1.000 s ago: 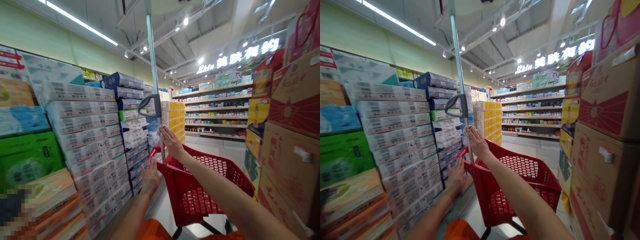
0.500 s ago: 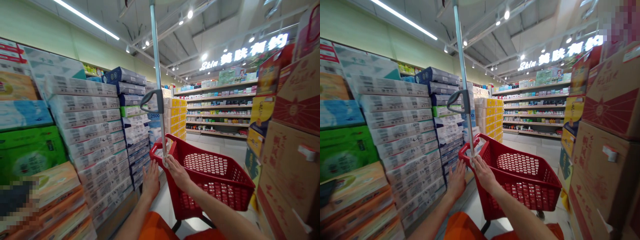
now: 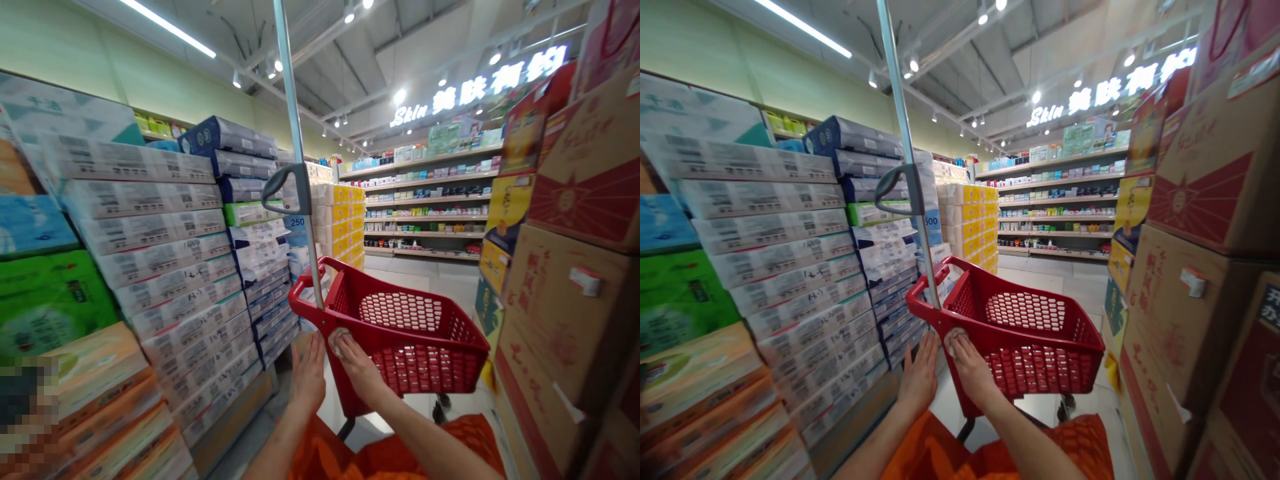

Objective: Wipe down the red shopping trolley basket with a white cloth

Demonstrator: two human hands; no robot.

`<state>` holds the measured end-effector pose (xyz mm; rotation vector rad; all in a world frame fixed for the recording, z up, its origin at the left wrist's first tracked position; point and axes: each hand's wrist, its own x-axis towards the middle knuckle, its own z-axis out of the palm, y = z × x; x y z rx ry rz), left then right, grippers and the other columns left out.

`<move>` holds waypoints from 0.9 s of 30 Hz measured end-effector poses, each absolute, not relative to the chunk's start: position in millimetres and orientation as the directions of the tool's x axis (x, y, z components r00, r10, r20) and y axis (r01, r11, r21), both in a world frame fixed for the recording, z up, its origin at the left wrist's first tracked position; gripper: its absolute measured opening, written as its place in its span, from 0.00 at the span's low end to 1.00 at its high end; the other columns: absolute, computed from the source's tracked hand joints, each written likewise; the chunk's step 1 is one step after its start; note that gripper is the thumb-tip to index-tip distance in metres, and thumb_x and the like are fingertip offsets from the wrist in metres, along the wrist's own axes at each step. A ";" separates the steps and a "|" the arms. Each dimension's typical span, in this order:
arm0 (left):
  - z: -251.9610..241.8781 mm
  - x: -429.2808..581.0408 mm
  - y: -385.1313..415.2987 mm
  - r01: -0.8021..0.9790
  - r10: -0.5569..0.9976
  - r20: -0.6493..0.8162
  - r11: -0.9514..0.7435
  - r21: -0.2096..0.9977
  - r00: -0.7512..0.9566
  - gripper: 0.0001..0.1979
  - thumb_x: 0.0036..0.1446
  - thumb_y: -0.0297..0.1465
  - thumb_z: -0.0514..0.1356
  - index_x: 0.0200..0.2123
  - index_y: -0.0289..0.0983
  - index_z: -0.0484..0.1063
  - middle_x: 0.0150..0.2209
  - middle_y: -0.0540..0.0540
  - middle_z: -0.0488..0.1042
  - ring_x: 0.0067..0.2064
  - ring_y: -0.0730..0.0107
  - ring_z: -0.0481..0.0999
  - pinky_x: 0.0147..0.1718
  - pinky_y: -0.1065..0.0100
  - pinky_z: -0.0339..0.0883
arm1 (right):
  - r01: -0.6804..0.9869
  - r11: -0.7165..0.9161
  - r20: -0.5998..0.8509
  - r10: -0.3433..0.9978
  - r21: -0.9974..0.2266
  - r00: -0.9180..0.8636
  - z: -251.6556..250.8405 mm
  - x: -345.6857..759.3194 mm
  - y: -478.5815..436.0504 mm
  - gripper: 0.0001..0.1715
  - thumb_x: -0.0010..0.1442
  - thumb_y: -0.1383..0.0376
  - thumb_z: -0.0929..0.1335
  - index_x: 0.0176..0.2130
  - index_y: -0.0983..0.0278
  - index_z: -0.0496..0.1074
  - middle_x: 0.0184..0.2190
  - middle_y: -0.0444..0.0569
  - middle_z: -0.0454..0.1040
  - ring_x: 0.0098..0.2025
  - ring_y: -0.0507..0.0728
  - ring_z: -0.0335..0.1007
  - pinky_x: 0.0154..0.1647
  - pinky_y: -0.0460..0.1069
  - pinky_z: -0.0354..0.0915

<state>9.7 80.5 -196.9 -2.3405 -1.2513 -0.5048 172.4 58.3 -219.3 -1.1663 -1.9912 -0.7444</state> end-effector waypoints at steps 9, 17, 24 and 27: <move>-209.4 49.7 70.3 0.753 0.608 0.465 -0.613 -0.239 0.643 0.36 0.44 0.20 0.47 0.60 0.31 0.46 0.62 0.41 0.45 0.63 0.60 0.40 0.57 0.47 0.39 | 0.956 0.294 0.840 0.514 0.018 -0.174 -213.2 219.5 32.0 0.32 0.56 0.80 0.53 0.59 0.67 0.52 0.58 0.52 0.55 0.62 0.58 0.39 0.57 0.56 0.57; -209.8 87.5 58.0 0.654 0.554 0.373 -0.719 -0.235 0.744 0.33 0.47 0.21 0.46 0.60 0.33 0.47 0.62 0.43 0.44 0.63 0.61 0.40 0.58 0.49 0.39 | 0.962 0.257 0.800 0.556 0.091 -0.225 -260.9 250.3 3.7 0.30 0.55 0.78 0.57 0.57 0.64 0.57 0.57 0.51 0.57 0.61 0.58 0.43 0.53 0.54 0.62; -198.6 120.3 48.0 0.585 0.492 0.352 -0.775 -0.241 0.796 0.31 0.51 0.26 0.46 0.60 0.32 0.44 0.63 0.42 0.42 0.63 0.61 0.37 0.58 0.47 0.36 | 0.990 0.138 0.845 0.527 0.018 -0.088 -247.1 284.4 -6.1 0.33 0.56 0.79 0.54 0.59 0.63 0.51 0.59 0.50 0.53 0.62 0.58 0.41 0.55 0.56 0.59; -200.0 127.7 43.7 0.523 0.438 0.322 -0.812 -0.258 0.839 0.30 0.53 0.28 0.45 0.60 0.31 0.44 0.63 0.42 0.41 0.63 0.61 0.37 0.58 0.48 0.38 | 0.989 0.125 0.831 0.540 0.074 -0.130 -277.5 293.8 -15.0 0.33 0.54 0.80 0.56 0.57 0.62 0.56 0.59 0.48 0.54 0.61 0.58 0.44 0.52 0.54 0.62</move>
